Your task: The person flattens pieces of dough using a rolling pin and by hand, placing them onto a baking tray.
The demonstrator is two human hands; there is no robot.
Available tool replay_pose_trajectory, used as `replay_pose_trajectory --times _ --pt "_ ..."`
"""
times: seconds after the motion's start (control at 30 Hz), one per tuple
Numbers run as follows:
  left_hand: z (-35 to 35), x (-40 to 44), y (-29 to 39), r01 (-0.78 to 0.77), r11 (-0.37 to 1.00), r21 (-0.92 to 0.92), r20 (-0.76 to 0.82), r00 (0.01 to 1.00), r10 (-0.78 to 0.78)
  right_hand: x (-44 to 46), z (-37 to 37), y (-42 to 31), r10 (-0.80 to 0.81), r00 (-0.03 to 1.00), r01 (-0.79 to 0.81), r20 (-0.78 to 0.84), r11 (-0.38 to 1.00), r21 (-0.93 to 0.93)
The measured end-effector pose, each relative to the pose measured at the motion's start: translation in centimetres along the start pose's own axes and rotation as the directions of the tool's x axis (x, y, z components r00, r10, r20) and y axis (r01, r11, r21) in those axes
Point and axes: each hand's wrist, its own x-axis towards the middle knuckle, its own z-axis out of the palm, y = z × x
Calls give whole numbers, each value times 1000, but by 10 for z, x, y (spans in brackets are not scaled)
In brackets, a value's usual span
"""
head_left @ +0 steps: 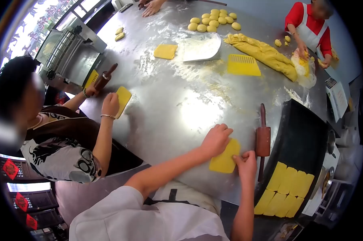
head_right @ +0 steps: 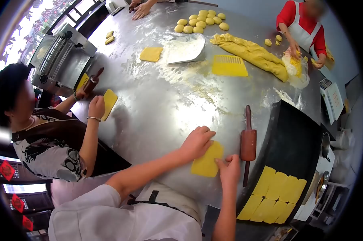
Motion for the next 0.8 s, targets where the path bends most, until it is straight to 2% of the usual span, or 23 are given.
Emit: replay_pose_trajectory --times 0.07,0.17,0.2,0.27,0.3,0.33,0.37,0.43,0.53,0.63,0.73,0.8 --pt "-5 3 -7 26 999 -40 9 1000 -26 -14 2 1 7 1000 -5 13 994 -112" --pt "-9 5 -14 35 995 -94 20 999 -33 -14 2 -1 24 1000 -21 20 990 -136" --pt "-7 6 -22 -1 997 -77 9 1000 2 -14 1 -1 46 999 -44 26 996 -82" --pt "-1 7 -35 -46 995 -91 0 999 46 -15 10 25 -45 999 44 21 996 76" --pt "-2 7 -39 -65 991 -115 -6 998 64 -24 -2 3 41 996 -38 77 998 -48" --pt "-1 8 -42 -87 991 -101 -20 996 85 -33 1 2 -14 999 19 36 990 -136" --pt "-1 11 -44 -118 990 -79 -43 992 115 -38 3 3 -59 998 62 21 988 -142" --pt "-19 21 -24 42 997 -62 120 992 -35 -38 2 4 -42 999 45 20 985 -165" --pt "-27 23 -8 89 994 -69 115 990 -81 -37 -4 -8 4 998 5 55 986 -168" --pt "-30 27 -1 79 995 -58 163 984 -69 -38 -5 4 70 993 -69 93 998 -14" --pt "-23 28 -5 4 998 -64 135 991 5 -49 0 7 29 999 -26 46 998 -64" --pt "-20 30 -3 1 1000 -24 189 982 3 -53 2 6 27 999 -24 41 998 -65"
